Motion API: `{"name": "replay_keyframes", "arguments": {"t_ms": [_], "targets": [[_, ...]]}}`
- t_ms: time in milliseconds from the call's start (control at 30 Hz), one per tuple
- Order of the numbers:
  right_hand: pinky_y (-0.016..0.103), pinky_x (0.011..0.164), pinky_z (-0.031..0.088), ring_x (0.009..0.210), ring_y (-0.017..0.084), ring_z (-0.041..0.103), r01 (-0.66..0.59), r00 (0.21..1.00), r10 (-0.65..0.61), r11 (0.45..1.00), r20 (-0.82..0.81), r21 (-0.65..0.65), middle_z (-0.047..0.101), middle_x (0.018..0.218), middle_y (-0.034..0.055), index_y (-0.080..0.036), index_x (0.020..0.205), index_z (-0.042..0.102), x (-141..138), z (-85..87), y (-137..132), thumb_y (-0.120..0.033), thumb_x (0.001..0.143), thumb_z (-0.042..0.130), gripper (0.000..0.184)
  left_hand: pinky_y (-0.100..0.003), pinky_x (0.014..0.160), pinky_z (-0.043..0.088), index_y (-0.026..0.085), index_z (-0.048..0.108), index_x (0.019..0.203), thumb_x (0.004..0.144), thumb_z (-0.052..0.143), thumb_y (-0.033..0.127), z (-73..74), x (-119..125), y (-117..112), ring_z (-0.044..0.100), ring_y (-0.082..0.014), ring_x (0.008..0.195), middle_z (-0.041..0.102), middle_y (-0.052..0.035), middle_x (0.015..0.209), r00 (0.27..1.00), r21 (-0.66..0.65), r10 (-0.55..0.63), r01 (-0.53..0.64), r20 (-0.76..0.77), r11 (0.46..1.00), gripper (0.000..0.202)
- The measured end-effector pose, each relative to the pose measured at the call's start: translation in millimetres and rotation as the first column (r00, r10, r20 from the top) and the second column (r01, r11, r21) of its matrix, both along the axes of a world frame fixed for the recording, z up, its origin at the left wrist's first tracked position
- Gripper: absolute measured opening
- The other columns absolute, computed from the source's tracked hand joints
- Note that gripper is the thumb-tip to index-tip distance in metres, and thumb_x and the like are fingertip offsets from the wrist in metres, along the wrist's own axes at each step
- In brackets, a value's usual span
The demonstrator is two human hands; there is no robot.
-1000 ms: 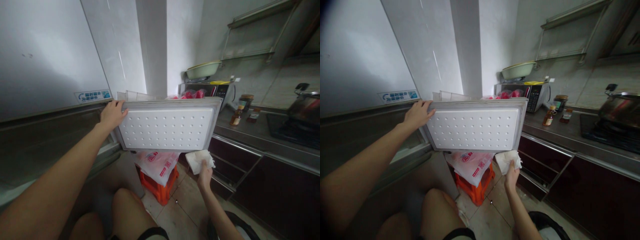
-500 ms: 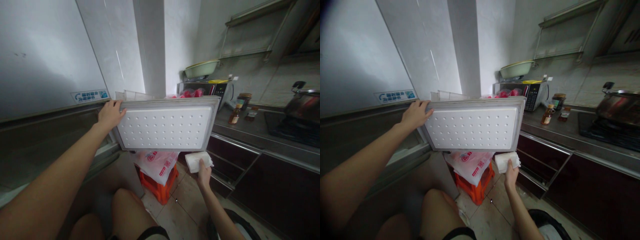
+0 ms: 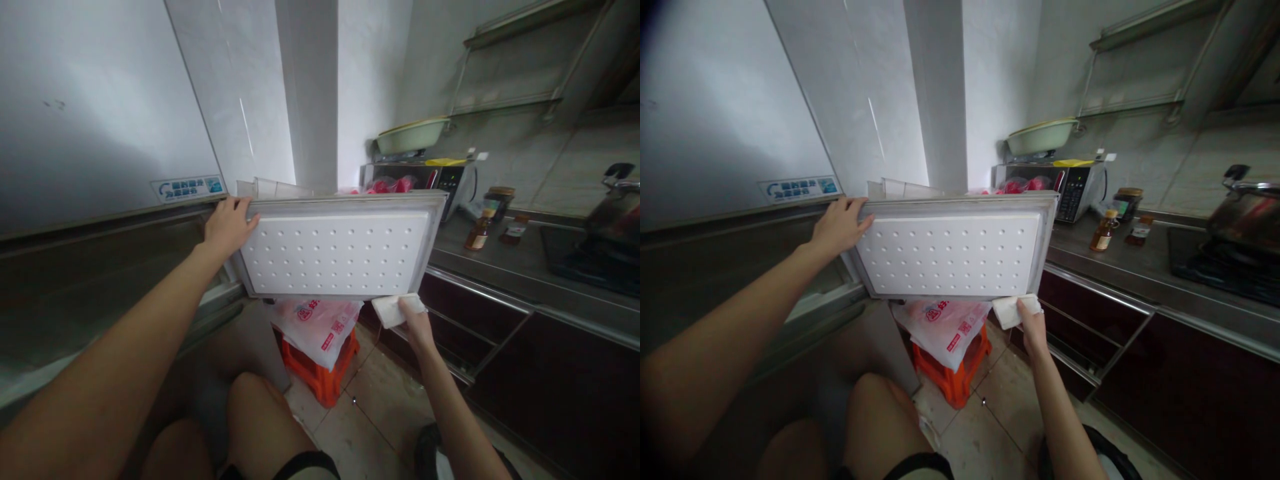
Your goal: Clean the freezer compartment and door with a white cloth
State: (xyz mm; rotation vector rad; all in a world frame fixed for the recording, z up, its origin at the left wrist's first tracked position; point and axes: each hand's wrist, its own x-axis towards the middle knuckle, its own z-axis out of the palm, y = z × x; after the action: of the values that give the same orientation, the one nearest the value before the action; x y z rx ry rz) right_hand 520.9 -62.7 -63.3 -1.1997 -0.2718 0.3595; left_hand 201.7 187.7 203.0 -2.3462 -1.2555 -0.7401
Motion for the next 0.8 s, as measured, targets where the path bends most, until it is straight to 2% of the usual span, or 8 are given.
{"name": "replay_keyframes", "arguments": {"t_ms": [133,267,400,500,567,633,700,800], "targets": [[0.033,0.067,0.054,0.072,0.022,0.067,-0.154,0.987,0.155,0.988,0.04,-0.022,0.074,0.082,0.0069,-0.017,0.085,0.07,-28,-1.6,22,-0.048,0.052,0.082,0.048,-0.045,0.103,0.043,0.014,0.047,0.143,0.096,0.041,0.04,-1.9,0,0,0.05,-0.0349,0.125,0.053,-0.0189,0.136,1.0,-0.014,-0.014,0.014,0.027,1.0,0.054],[0.034,0.071,0.053,0.077,0.023,0.066,-0.305,0.946,0.308,0.951,0.099,-0.045,0.074,0.082,0.0081,-0.017,0.082,0.071,-83,-6.6,76,-0.052,0.055,0.078,0.045,-0.045,0.106,0.042,0.014,0.046,0.144,0.096,0.041,0.039,-3.2,0,2,0.048,-0.0346,0.127,0.052,-0.0187,0.137,0.999,-0.015,-0.027,0.027,0.041,1.0,0.055],[0.034,0.076,0.052,0.079,0.022,0.065,-0.373,0.92,0.373,0.928,0.121,-0.028,0.075,0.085,0.0093,-0.017,0.08,0.07,-140,-10.7,131,-0.053,0.056,0.074,0.043,-0.045,0.105,0.042,0.014,0.046,0.144,0.096,0.041,0.041,-2.4,0,3,0.049,-0.0347,0.126,0.053,-0.0186,0.137,0.999,-0.02,-0.025,0.025,0.033,0.999,0.055],[0.033,0.079,0.052,0.082,0.022,0.066,-0.387,0.916,0.385,0.922,0.115,-0.006,0.075,0.091,0.0105,-0.017,0.084,0.07,-162,-14.5,150,-0.053,0.059,0.071,0.044,-0.046,0.105,0.042,0.014,0.046,0.144,0.096,0.04,0.041,-1.4,0,2,0.048,-0.035,0.127,0.052,-0.0186,0.138,0.999,-0.036,-0.025,0.026,0.031,0.999,0.055],[0.034,0.079,0.052,0.083,0.022,0.066,-0.384,0.919,0.381,0.923,0.104,0.006,0.075,0.092,0.0102,-0.017,0.087,0.069,-162,-18.3,148,-0.054,0.06,0.07,0.046,-0.046,0.106,0.042,0.014,0.046,0.144,0.096,0.04,0.04,-1.1,-1,1,0.048,-0.0349,0.128,0.052,-0.0186,0.138,0.999,-0.038,-0.03,0.031,0.033,0.999,0.055],[0.033,0.078,0.053,0.085,0.023,0.067,-0.362,0.929,0.359,0.932,0.089,0.017,0.075,0.091,0.0093,-0.017,0.091,0.069,-151,-22.3,136,-0.055,0.062,0.069,0.048,-0.046,0.106,0.041,0.014,0.046,0.144,0.096,0.04,0.04,-1.2,-1,2,0.048,-0.035,0.128,0.052,-0.019,0.138,0.999,-0.033,-0.036,0.037,0.031,0.999,0.055],[0.033,0.078,0.053,0.086,0.022,0.067,-0.313,0.948,0.31,0.949,0.068,0.029,0.075,0.091,0.0082,-0.017,0.094,0.068,-128,-24.8,115,-0.055,0.063,0.07,0.049,-0.046,0.106,0.041,0.013,0.047,0.144,0.096,0.04,0.04,-1.4,-2,3,0.048,-0.0352,0.127,0.053,-0.0191,0.138,0.999,-0.024,-0.04,0.041,0.025,0.999,0.055],[0.033,0.075,0.054,0.083,0.022,0.068,-0.2,0.98,0.199,0.979,0.023,0.045,0.074,0.091,0.0063,-0.018,0.096,0.067,-79,-22.8,71,-0.053,0.062,0.073,0.049,-0.044,0.106,0.041,0.014,0.047,0.144,0.096,0.04,0.04,-1.7,-1,4,0.049,-0.0341,0.127,0.054,-0.018,0.137,0.999,-0.014,-0.04,0.04,0.019,0.999,0.055]]}}
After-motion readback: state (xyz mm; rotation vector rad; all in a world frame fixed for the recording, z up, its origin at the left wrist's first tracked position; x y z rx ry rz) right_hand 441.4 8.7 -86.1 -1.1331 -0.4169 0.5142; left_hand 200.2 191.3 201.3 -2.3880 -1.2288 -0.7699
